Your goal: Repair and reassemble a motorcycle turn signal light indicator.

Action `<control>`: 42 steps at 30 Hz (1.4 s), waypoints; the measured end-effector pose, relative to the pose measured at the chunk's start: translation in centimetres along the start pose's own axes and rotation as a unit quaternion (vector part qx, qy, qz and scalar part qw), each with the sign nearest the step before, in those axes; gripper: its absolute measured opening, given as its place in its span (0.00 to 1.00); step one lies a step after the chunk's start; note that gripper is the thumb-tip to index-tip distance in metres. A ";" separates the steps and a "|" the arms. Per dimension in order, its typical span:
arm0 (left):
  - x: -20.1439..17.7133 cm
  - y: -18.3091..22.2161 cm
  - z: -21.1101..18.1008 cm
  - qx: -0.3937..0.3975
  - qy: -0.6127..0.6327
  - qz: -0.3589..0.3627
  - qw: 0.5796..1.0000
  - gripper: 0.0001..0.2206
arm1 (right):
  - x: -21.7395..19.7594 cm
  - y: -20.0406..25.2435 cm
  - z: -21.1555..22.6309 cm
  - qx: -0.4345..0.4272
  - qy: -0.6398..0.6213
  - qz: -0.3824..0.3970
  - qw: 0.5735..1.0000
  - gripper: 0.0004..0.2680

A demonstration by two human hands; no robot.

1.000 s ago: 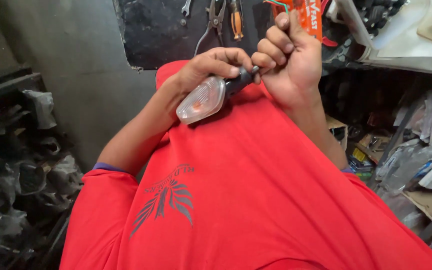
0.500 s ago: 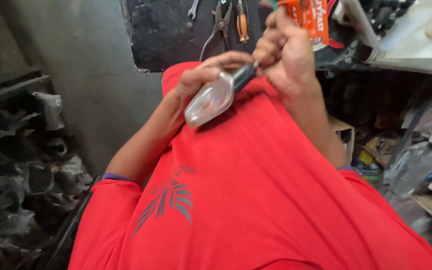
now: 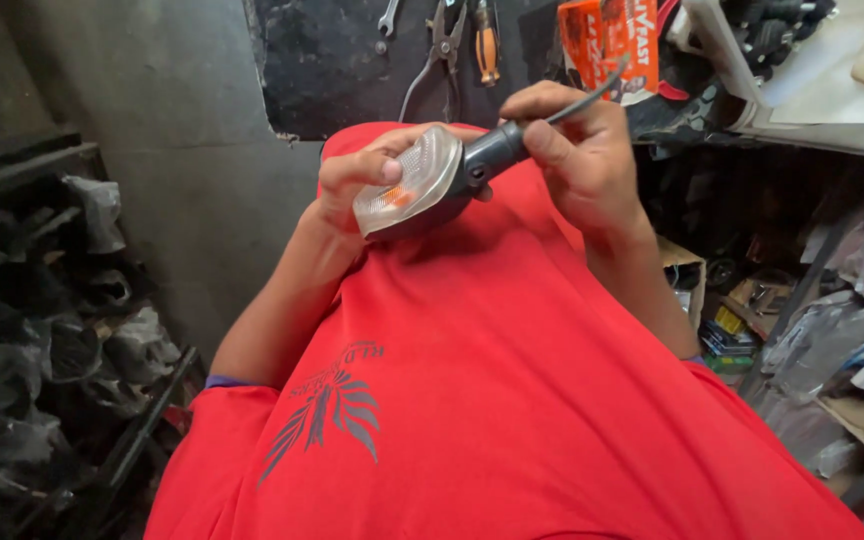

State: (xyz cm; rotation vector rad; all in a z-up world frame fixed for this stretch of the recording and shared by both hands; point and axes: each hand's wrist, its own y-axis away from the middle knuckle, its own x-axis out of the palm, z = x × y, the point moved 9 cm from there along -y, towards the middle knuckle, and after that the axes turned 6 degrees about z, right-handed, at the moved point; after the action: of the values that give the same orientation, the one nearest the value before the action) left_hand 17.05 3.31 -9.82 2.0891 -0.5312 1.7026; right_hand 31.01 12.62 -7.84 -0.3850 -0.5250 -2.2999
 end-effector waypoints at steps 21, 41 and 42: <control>2.3 2.7 -0.7 0.030 -0.146 -0.063 0.987 0.41 | 3.4 4.0 8.2 -0.156 0.289 -0.002 0.944 0.11; 7.5 1.7 -0.4 0.012 -0.116 -0.133 0.984 0.33 | 0.6 4.1 6.1 -0.258 0.036 -0.053 0.964 0.11; 7.9 1.7 -0.6 0.018 -0.132 -0.128 0.983 0.32 | 0.7 4.3 6.1 -0.263 0.031 -0.050 0.963 0.10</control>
State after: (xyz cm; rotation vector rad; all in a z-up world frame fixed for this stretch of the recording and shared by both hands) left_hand 17.15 1.81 -1.84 2.3115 -0.2918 1.3108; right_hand 34.32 12.35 -1.16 -0.5455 0.1143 -2.5228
